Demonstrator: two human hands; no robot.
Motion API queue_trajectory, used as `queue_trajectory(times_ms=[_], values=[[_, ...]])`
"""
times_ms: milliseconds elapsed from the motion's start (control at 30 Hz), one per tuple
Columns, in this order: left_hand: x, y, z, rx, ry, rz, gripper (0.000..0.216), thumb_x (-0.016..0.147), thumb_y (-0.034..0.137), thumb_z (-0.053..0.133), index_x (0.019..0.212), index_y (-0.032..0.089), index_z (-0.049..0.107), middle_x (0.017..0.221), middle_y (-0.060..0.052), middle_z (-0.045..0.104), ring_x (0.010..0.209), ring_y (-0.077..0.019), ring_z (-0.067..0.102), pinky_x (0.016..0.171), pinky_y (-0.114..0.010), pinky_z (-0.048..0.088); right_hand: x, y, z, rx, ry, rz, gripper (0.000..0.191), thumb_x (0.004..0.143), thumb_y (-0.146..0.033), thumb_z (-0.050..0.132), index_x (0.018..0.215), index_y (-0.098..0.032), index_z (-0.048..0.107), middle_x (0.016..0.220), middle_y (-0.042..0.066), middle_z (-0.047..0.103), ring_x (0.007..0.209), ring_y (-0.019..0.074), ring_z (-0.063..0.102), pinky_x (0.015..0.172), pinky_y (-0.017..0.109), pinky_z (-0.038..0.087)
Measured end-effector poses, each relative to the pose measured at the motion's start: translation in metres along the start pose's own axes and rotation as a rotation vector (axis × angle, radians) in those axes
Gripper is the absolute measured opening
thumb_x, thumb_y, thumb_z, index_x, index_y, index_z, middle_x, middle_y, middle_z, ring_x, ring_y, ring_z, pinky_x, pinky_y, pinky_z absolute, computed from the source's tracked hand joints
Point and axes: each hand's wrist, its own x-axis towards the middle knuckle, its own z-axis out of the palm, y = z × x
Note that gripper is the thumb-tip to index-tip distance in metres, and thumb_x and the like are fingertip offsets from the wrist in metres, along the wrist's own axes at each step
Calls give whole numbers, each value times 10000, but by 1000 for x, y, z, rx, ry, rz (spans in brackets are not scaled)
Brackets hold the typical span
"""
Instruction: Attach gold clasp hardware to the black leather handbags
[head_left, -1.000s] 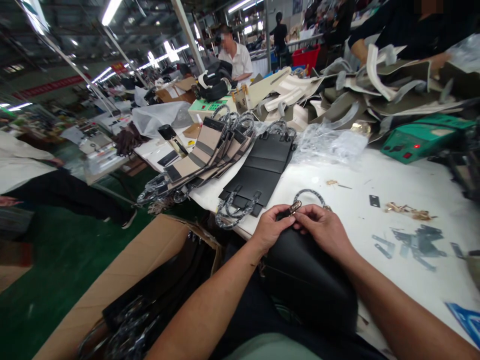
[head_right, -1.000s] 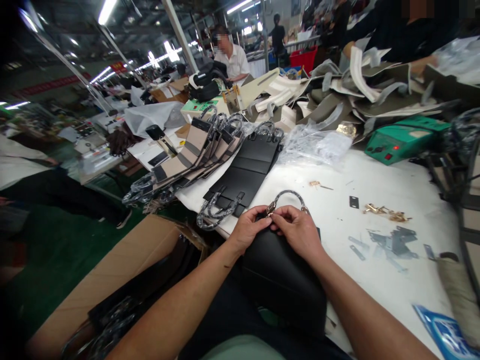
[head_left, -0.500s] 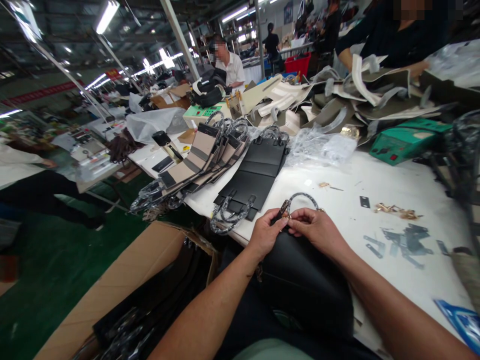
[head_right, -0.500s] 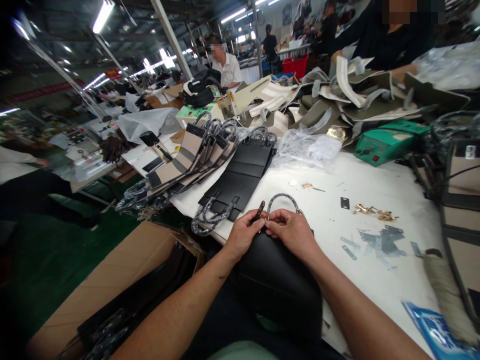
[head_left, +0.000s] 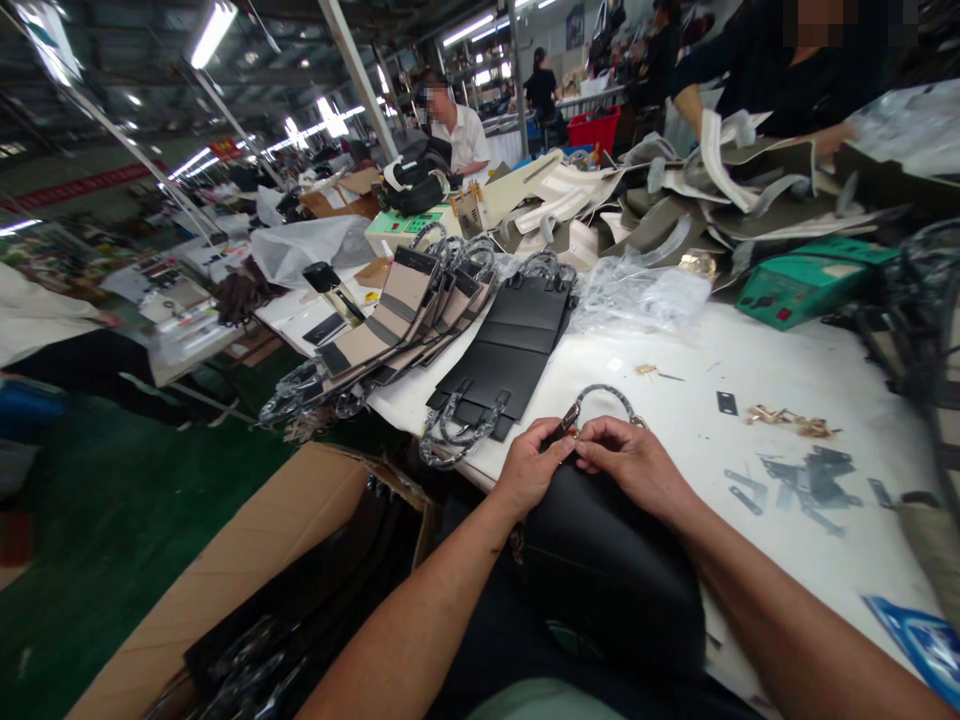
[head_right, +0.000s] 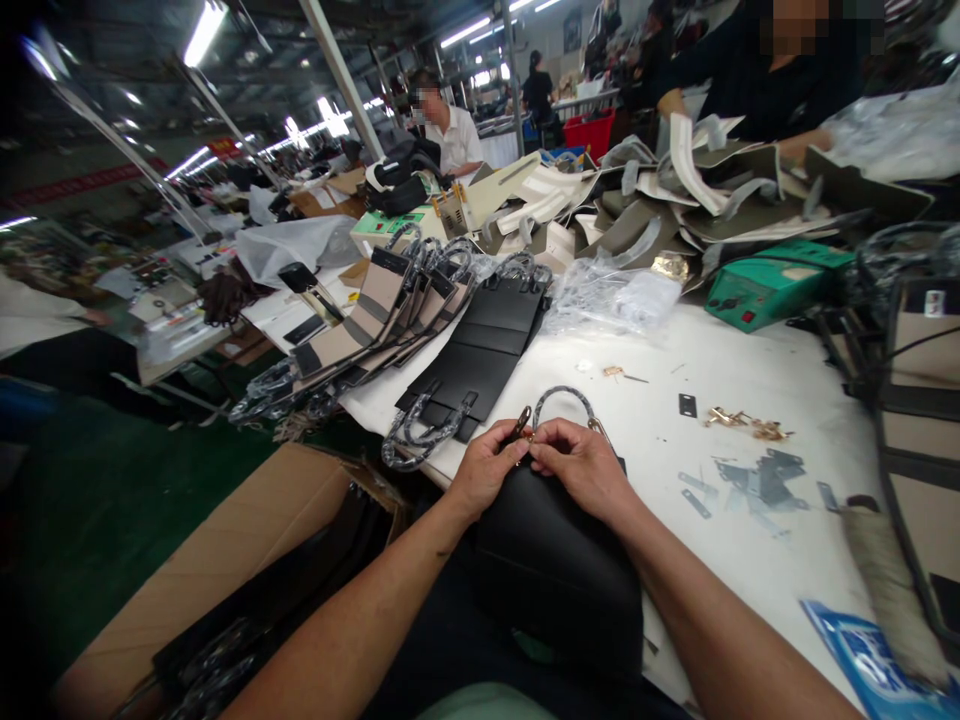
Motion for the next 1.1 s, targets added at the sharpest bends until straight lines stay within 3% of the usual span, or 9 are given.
queue_trajectory(times_ms=[233, 433, 733, 1100], values=[[2, -7, 0, -43, 20, -16, 321, 828, 357, 720, 1104, 191, 718, 1172, -77, 694, 1162, -260, 597, 1067, -378, 416, 1, -3, -3, 17, 16, 45, 282, 754, -454, 780, 787, -195, 672, 721, 19, 702, 680, 154, 652, 655, 271, 536], [1, -7, 0, -64, 19, -14, 334, 836, 352, 718, 1127, 189, 710, 1185, -85, 689, 1168, -260, 595, 1075, -385, 407, 3, -3, -6, 136, 24, 114, 331, 776, -476, 760, 940, -198, 682, 781, 37, 729, 711, 183, 701, 655, 288, 565], [0, -6, 1, -65, 35, 11, 315, 796, 322, 761, 1081, 191, 728, 1175, -83, 688, 1144, -247, 604, 1065, -375, 410, 5, -4, -8, 114, -20, 169, 369, 733, -503, 788, 897, -182, 708, 747, 39, 733, 680, 171, 700, 650, 276, 570], [2, -12, 3, -106, 57, 32, 268, 768, 278, 786, 1015, 185, 738, 1148, -76, 694, 1116, -228, 615, 1062, -368, 408, -1, 4, 3, -240, 77, 37, 269, 935, -451, 547, 926, -213, 672, 682, -8, 699, 607, 134, 649, 599, 241, 516]])
